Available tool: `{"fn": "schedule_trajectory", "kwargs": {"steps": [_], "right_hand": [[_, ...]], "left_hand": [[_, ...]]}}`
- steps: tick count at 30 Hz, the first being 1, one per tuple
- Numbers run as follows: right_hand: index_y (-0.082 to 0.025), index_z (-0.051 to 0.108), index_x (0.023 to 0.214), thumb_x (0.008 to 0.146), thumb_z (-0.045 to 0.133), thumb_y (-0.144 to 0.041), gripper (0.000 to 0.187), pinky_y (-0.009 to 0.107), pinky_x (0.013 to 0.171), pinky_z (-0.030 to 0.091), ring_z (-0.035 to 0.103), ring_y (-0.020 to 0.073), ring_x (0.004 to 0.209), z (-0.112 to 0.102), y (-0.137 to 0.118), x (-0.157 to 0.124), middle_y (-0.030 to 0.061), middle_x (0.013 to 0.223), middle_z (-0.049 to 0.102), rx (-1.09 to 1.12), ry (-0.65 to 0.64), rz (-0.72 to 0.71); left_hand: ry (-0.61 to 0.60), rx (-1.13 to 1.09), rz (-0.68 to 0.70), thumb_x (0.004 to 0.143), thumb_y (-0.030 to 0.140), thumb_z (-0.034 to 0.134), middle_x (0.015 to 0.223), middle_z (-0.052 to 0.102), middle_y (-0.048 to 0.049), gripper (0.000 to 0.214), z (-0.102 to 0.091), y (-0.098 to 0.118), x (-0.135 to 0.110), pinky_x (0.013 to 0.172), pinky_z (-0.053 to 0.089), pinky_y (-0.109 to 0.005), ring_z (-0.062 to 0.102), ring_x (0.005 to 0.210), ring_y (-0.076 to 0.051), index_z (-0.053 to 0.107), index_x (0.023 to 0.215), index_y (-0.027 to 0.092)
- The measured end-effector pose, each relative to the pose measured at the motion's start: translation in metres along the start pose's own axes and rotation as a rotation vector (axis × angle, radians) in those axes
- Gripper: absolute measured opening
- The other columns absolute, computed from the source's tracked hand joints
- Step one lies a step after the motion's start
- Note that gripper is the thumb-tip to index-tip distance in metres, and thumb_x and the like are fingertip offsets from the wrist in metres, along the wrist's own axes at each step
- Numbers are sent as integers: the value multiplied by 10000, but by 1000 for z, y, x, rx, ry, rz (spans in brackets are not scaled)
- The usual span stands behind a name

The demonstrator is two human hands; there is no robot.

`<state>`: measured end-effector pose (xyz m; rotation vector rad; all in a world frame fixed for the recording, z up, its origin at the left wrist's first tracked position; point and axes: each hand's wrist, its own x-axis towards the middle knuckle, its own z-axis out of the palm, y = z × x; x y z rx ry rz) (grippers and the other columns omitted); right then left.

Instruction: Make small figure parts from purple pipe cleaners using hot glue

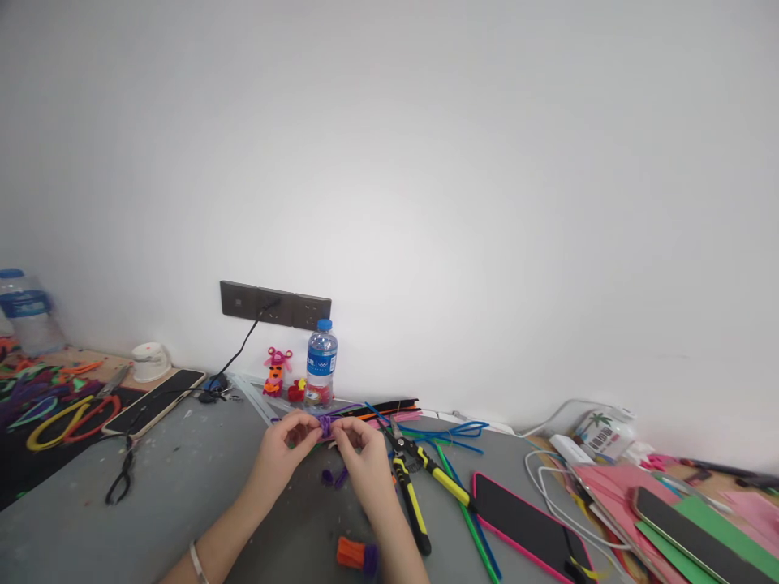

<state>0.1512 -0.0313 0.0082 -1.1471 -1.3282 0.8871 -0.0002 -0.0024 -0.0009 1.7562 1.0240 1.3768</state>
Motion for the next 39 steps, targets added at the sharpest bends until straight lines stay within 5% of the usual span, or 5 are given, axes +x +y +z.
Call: {"fn": "schedule_trajectory", "kwargs": {"steps": [39], "right_hand": [[-131,680,776,756,643,-556,427,279,608,459,576,188,647,0,-1,-1,70,714,663,6,5,-5]], "left_hand": [[12,7,14,760,249,611,647,595,4,111,0,2,0,522,403,-221,525,543,-135,645,688,172]]}}
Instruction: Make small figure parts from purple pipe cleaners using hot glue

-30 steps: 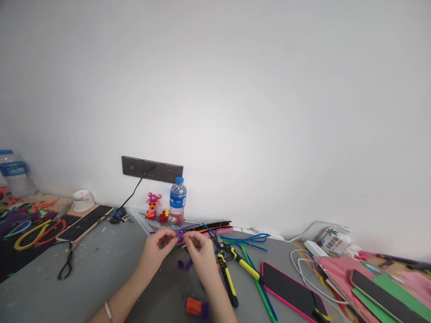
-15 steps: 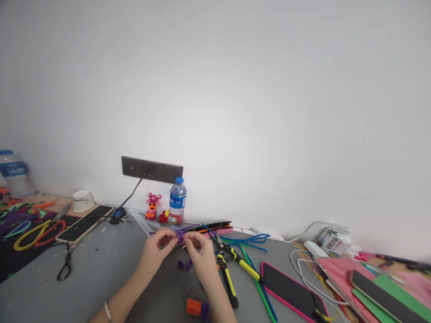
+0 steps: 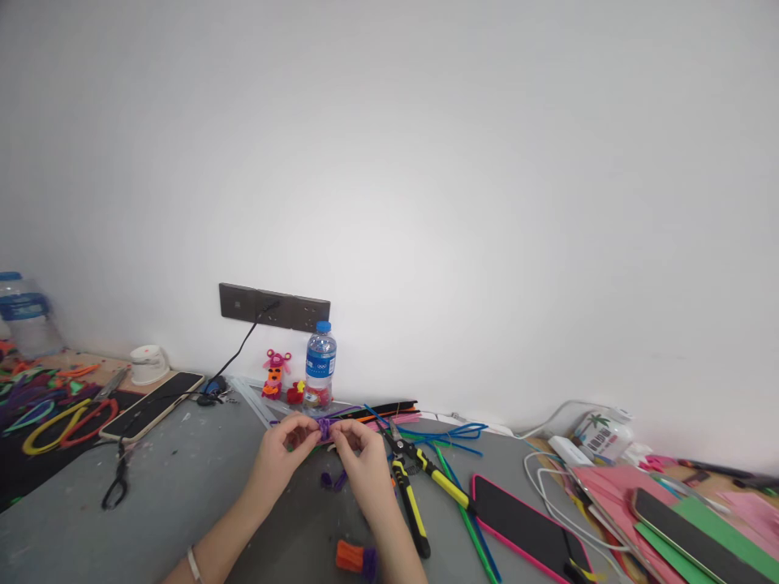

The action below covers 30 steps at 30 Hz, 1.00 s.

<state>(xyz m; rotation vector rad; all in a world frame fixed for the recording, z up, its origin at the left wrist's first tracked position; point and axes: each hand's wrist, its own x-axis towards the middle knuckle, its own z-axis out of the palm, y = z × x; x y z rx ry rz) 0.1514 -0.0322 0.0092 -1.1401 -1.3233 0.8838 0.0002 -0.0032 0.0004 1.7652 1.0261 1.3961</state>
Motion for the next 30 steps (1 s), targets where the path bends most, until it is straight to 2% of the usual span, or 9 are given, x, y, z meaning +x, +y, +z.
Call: {"fn": "schedule_trajectory", "kwargs": {"steps": [30], "right_hand": [[-141,683,767,751,643,-568,429,276,591,453,567,184,629,1,1,0,63,696,655,-13,4,-10]], "left_hand": [[9,-3,10,762,235,620,647,598,9,100,0,0,-1,513,409,-217,531,539,-131,649,688,176]]}}
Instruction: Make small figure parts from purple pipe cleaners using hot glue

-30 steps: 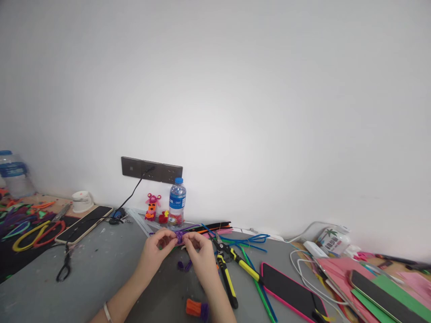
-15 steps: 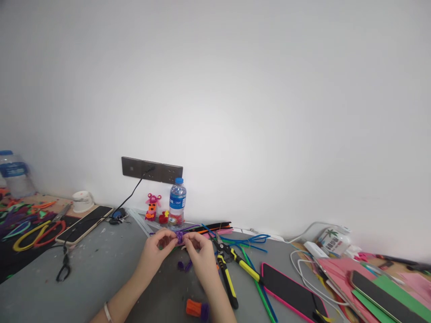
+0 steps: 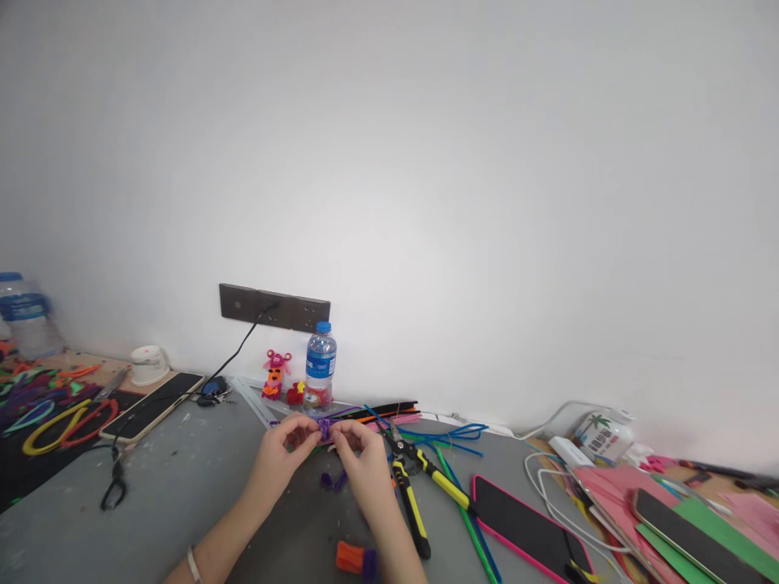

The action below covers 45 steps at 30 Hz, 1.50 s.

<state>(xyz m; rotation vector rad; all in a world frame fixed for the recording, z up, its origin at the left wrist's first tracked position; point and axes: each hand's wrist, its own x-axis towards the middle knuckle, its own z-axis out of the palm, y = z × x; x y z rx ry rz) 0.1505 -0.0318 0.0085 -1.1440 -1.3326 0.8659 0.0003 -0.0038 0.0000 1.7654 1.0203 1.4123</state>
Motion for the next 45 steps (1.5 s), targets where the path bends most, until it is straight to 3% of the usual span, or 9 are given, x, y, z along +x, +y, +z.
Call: {"fn": "schedule_trajectory", "kwargs": {"steps": [45], "right_hand": [[-136,674,749,752,656,-540,404,267,593,439,568,177,620,-1,0,1,57,681,651,21,-14,12]], "left_hand": [[-20,-3,-14,757,232,600,651,589,5,105,0,0,1,519,396,-218,518,541,-130,644,693,160]]}}
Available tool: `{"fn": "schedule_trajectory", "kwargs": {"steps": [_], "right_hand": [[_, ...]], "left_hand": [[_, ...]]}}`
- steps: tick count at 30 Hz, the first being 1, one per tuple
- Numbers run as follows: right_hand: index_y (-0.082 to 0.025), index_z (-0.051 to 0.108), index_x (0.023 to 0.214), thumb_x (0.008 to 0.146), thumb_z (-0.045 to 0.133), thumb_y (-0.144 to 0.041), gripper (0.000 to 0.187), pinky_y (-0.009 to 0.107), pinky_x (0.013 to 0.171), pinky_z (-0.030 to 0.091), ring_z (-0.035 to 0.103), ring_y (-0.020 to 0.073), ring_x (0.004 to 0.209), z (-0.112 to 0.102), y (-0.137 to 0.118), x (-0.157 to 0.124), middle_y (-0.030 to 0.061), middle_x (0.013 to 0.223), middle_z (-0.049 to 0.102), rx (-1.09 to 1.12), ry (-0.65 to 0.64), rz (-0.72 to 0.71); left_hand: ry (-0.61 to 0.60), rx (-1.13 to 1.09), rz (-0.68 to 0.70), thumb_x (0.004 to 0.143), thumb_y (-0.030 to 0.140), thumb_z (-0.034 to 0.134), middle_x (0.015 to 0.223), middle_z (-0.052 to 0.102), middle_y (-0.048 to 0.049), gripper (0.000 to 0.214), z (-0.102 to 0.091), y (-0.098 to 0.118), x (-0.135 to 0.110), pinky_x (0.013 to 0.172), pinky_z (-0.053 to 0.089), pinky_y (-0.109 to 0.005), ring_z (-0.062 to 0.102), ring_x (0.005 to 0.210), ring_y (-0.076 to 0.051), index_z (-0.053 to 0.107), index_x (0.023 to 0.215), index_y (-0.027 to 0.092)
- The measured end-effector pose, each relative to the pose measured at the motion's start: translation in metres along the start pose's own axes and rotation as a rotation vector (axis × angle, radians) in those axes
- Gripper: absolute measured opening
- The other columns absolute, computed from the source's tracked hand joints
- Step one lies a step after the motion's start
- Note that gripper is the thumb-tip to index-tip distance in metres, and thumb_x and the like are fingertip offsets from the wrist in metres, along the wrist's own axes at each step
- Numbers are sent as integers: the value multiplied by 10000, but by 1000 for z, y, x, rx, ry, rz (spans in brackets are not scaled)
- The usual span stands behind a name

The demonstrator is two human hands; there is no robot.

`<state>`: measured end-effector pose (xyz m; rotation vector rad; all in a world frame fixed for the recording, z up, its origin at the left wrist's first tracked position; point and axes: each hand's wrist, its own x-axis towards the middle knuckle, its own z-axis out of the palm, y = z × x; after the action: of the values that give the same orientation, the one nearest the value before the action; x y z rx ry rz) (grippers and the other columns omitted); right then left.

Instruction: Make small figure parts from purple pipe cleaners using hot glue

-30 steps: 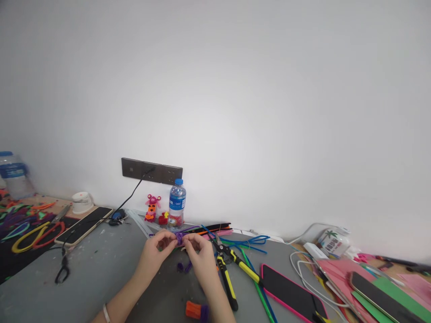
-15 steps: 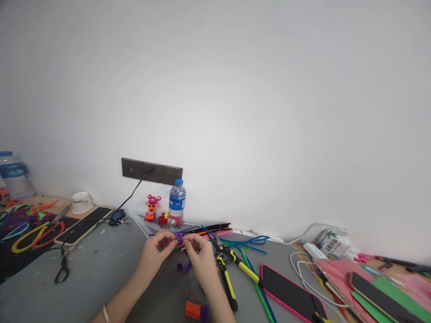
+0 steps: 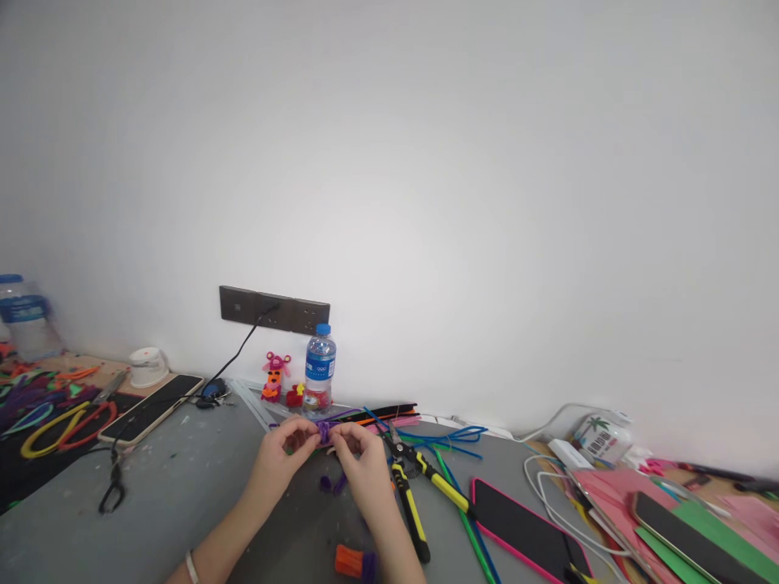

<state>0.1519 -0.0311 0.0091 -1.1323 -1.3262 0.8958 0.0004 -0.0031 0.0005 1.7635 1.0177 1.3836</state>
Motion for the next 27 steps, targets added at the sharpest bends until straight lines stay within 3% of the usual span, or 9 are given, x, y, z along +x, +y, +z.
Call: {"fn": "schedule_trajectory", "kwargs": {"steps": [27], "right_hand": [[-133,678,756,762,654,-526,394,265,582,435,560,171,614,0,3,0,57,678,649,14,3,-4]], "left_hand": [[4,-5,-3,756,238,602,644,580,8,107,0,-2,0,517,397,-217,518,539,-130,636,685,165]]}}
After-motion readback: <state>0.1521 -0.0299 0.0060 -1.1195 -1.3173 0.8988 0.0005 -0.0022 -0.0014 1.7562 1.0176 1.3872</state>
